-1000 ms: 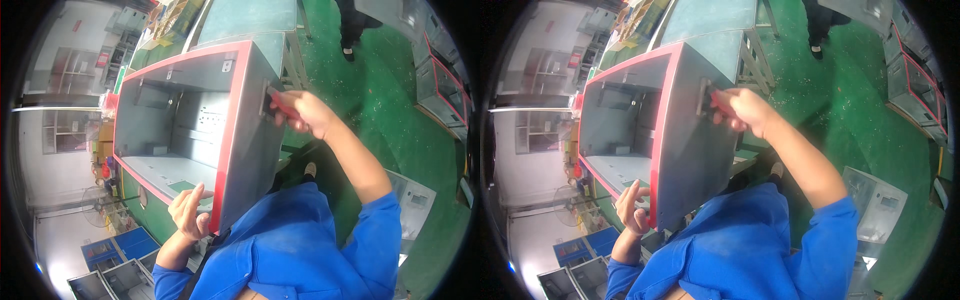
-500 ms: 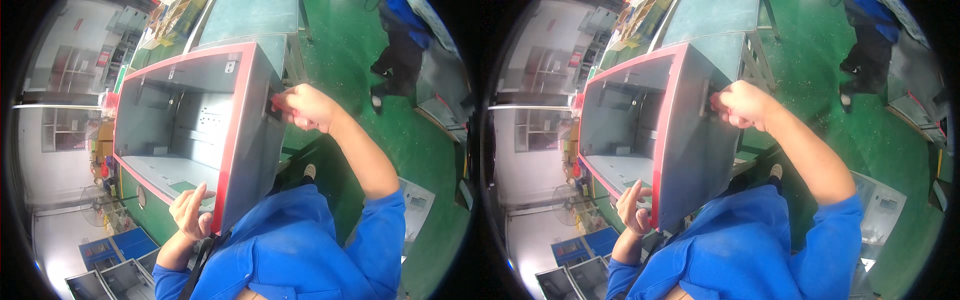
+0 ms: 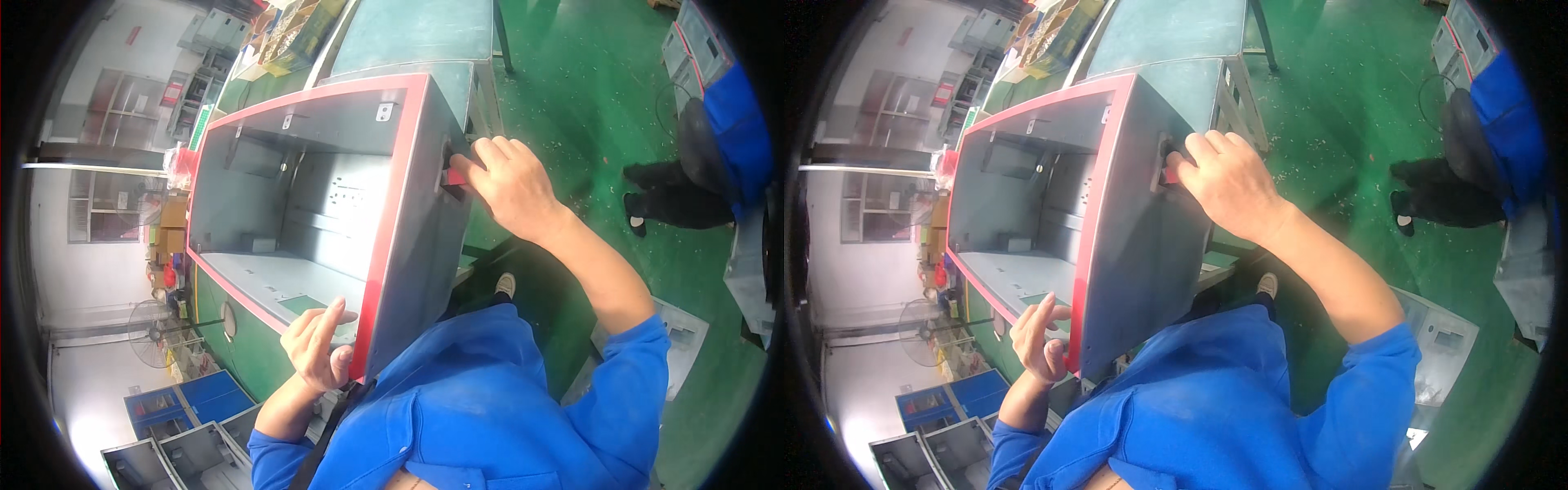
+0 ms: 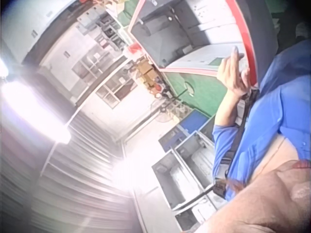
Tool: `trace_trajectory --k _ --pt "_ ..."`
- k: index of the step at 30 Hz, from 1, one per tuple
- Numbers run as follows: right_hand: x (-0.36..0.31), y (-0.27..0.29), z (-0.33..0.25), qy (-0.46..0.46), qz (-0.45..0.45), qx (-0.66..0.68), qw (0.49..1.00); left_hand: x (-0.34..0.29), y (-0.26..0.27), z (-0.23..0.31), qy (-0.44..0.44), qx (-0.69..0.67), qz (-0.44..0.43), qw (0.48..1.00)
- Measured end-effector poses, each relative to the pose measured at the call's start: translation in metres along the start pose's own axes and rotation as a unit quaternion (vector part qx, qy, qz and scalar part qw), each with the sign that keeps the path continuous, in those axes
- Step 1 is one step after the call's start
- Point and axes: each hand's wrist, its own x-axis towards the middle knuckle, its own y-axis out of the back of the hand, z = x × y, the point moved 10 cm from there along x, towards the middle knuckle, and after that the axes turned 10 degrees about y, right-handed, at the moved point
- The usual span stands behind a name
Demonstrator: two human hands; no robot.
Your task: The recorder applies red adhesive tape and trims edges on a metal fabrication box.
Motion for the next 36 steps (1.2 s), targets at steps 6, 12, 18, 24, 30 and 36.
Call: trace_trajectory --k 6,12,18,24,30,36 --pt "0.004 -0.001 0.017 -0.038 0.005 0.012 0.999 0.000 0.000 0.000 0.001 -0.001 0.000 1.000" --pt "0.000 -0.004 0.031 -0.098 0.028 0.030 0.994 0.001 0.000 0.001 -0.001 0.003 0.002 1.000" --pt "0.009 0.000 0.020 -0.049 -0.028 0.008 0.998 -0.001 0.000 0.000 0.001 0.001 0.005 1.000" --pt "0.001 -0.016 0.045 -0.139 -0.063 0.080 0.985 -0.003 0.000 0.000 0.000 -0.002 0.005 1.000" --pt "-0.021 -0.033 0.053 -0.201 -0.096 0.119 0.968 -0.004 0.001 0.002 -0.017 -0.006 0.000 1.000" --pt "-0.111 -0.114 0.045 -0.319 -0.162 0.121 0.926 -0.008 0.009 0.002 -0.074 -0.048 0.005 0.996"
